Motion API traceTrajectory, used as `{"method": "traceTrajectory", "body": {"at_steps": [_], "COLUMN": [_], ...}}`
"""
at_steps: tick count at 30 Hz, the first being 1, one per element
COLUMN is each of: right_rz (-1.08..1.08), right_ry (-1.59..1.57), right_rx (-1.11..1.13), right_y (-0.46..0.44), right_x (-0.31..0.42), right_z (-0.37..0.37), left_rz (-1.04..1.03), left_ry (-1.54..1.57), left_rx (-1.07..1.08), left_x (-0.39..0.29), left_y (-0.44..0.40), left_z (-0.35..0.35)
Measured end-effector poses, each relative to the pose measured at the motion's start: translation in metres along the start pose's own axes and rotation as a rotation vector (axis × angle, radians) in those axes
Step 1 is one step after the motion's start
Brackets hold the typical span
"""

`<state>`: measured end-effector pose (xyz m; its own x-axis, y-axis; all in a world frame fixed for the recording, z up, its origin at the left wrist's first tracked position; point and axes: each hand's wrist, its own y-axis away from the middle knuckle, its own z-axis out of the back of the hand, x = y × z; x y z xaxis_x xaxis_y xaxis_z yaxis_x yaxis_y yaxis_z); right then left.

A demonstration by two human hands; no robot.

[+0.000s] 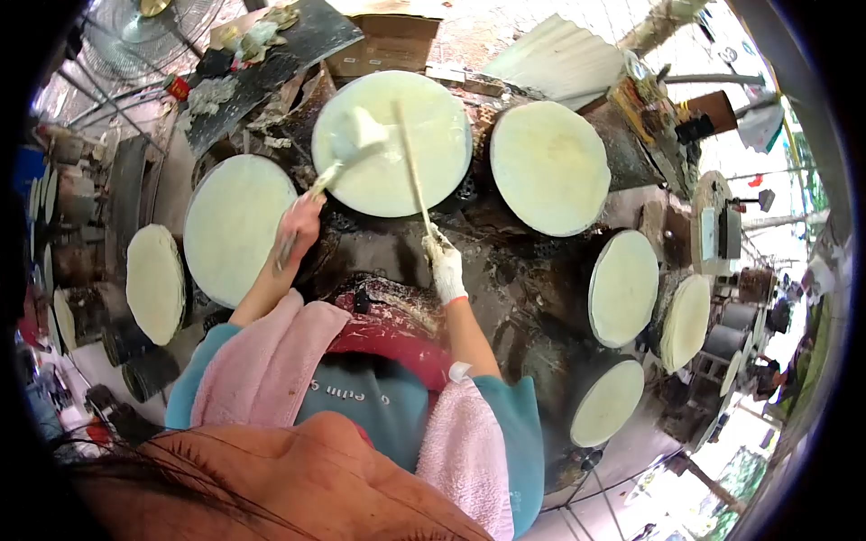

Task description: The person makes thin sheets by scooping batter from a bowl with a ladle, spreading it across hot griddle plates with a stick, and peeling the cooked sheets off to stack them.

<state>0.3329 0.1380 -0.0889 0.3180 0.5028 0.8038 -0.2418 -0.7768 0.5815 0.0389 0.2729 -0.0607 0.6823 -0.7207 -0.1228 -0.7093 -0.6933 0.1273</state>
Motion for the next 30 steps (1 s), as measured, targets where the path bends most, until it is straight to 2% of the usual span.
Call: {"method": "traceTrajectory", "body": {"at_steps": [1,3,4,5,7,8,10,11,12,14,15,18,21,23,24,26,28,29,30], "right_rz": [0.009,0.170,0.205,0.072,0.222,0.152,0.314,0.543,0.596,0.526,0.417,0.303,0.308,0.244,0.226,0.438,0.466,0.306,0.416], "right_ry": [-0.017,0.302,0.343,0.554,0.251,0.077,-0.060,-0.022,0.236,0.515,0.533,0.820,0.902,0.921,0.932,0.841,0.722,0.694,0.597], "right_rx": [-0.032,0.140,0.267,0.292,0.125,-0.032,-0.303,-0.429,-0.563,-0.668,-0.636,-0.657,-0.682,-0.660,-0.662,-0.792,-0.777,-0.652,-0.683], "right_y": [-0.004,-0.008,0.001,0.016,0.009,0.010,0.008,-0.002,-0.016,-0.038,-0.045,-0.088,-0.124,-0.160,-0.175,-0.188,-0.162,-0.126,-0.112], "right_x": [-0.009,-0.037,-0.031,-0.001,-0.016,-0.013,0.015,0.022,0.032,0.064,0.092,0.161,0.191,0.186,0.184,0.181,0.206,0.238,0.246], "right_z": [0.009,0.023,0.028,0.033,0.070,0.097,0.162,0.200,0.245,0.317,0.340,0.386,0.400,0.410,0.414,0.400,0.379,0.364,0.356], "left_rz": [0.160,-0.027,0.015,0.059,0.068,0.086,0.085,0.095,0.094,0.103,0.094,0.035,0.008,-0.055,-0.046,-0.009,-0.005,0.017,0.043], "left_ry": [0.095,-0.458,-0.398,-0.333,-0.082,-0.102,-0.181,-0.136,-0.118,-0.070,-0.074,-0.100,-0.179,-0.260,-0.268,-0.281,-0.306,-0.306,-0.306], "left_rx": [0.111,-0.300,-0.187,-0.084,-0.087,-0.079,-0.129,-0.123,-0.131,-0.134,-0.149,-0.215,-0.244,-0.364,-0.350,-0.306,-0.312,-0.289,-0.268], "left_x": [0.000,0.012,0.007,0.001,0.012,0.021,0.048,0.062,0.076,0.103,0.116,0.156,0.183,0.197,0.200,0.204,0.204,0.203,0.199], "left_y": [0.010,0.009,-0.002,-0.012,-0.029,-0.038,-0.053,-0.060,-0.067,-0.076,-0.081,-0.094,-0.103,-0.107,-0.109,-0.117,-0.127,-0.135,-0.143], "left_z": [-0.027,-0.076,-0.080,-0.081,-0.101,-0.104,-0.117,-0.120,-0.123,-0.132,-0.138,-0.161,-0.176,-0.185,-0.185,-0.187,-0.188,-0.186,-0.182]}}
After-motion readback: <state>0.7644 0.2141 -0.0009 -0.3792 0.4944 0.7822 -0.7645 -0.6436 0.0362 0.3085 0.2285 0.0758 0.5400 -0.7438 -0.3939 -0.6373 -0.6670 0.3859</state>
